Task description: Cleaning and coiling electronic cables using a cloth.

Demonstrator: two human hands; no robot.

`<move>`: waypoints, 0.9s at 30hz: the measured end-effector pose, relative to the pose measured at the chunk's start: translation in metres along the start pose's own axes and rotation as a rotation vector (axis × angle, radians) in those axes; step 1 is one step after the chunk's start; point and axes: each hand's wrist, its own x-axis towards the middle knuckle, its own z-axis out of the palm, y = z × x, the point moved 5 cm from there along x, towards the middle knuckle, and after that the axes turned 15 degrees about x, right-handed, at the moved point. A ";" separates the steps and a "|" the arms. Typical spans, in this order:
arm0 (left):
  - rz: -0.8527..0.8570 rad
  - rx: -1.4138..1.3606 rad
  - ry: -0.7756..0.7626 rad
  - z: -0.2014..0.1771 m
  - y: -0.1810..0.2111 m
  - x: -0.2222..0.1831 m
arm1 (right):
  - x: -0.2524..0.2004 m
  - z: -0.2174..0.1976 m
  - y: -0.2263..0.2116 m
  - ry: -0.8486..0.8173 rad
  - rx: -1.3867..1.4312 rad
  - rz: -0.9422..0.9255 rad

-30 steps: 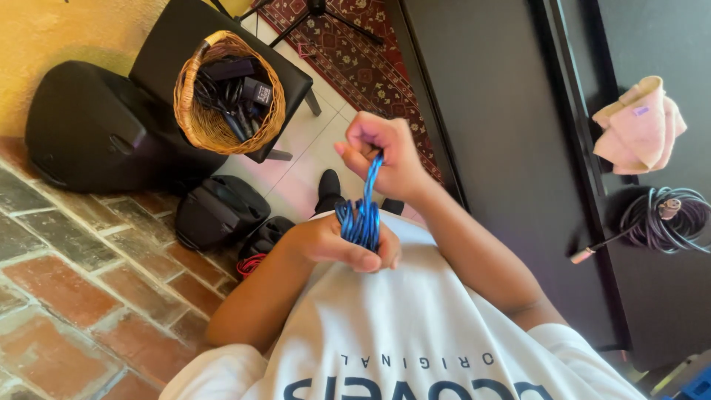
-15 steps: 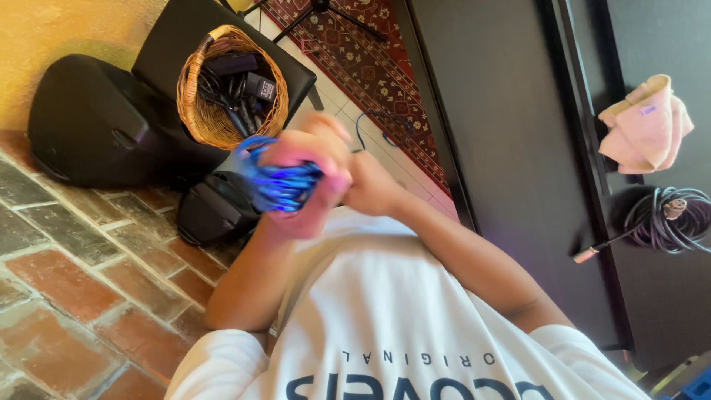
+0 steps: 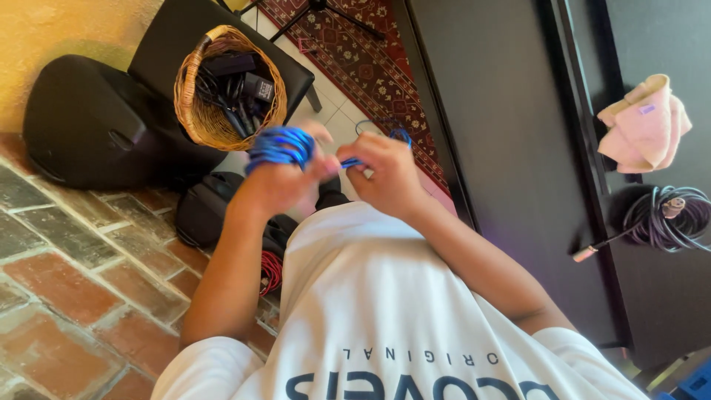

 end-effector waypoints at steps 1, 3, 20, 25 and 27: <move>-0.001 0.000 0.001 0.008 0.003 -0.003 | 0.004 -0.003 -0.006 -0.001 0.000 -0.001; 0.044 -0.183 -0.262 0.035 0.013 -0.010 | 0.013 -0.011 -0.017 0.035 0.100 0.031; 0.127 -1.137 -0.901 0.042 0.065 -0.027 | 0.020 0.003 -0.009 -0.691 0.838 0.402; 0.042 -1.128 -1.009 0.057 0.061 -0.029 | 0.007 0.014 0.016 -0.625 0.967 0.474; 0.017 -1.118 -0.911 0.057 0.062 -0.020 | 0.006 0.010 0.029 -0.537 0.953 0.479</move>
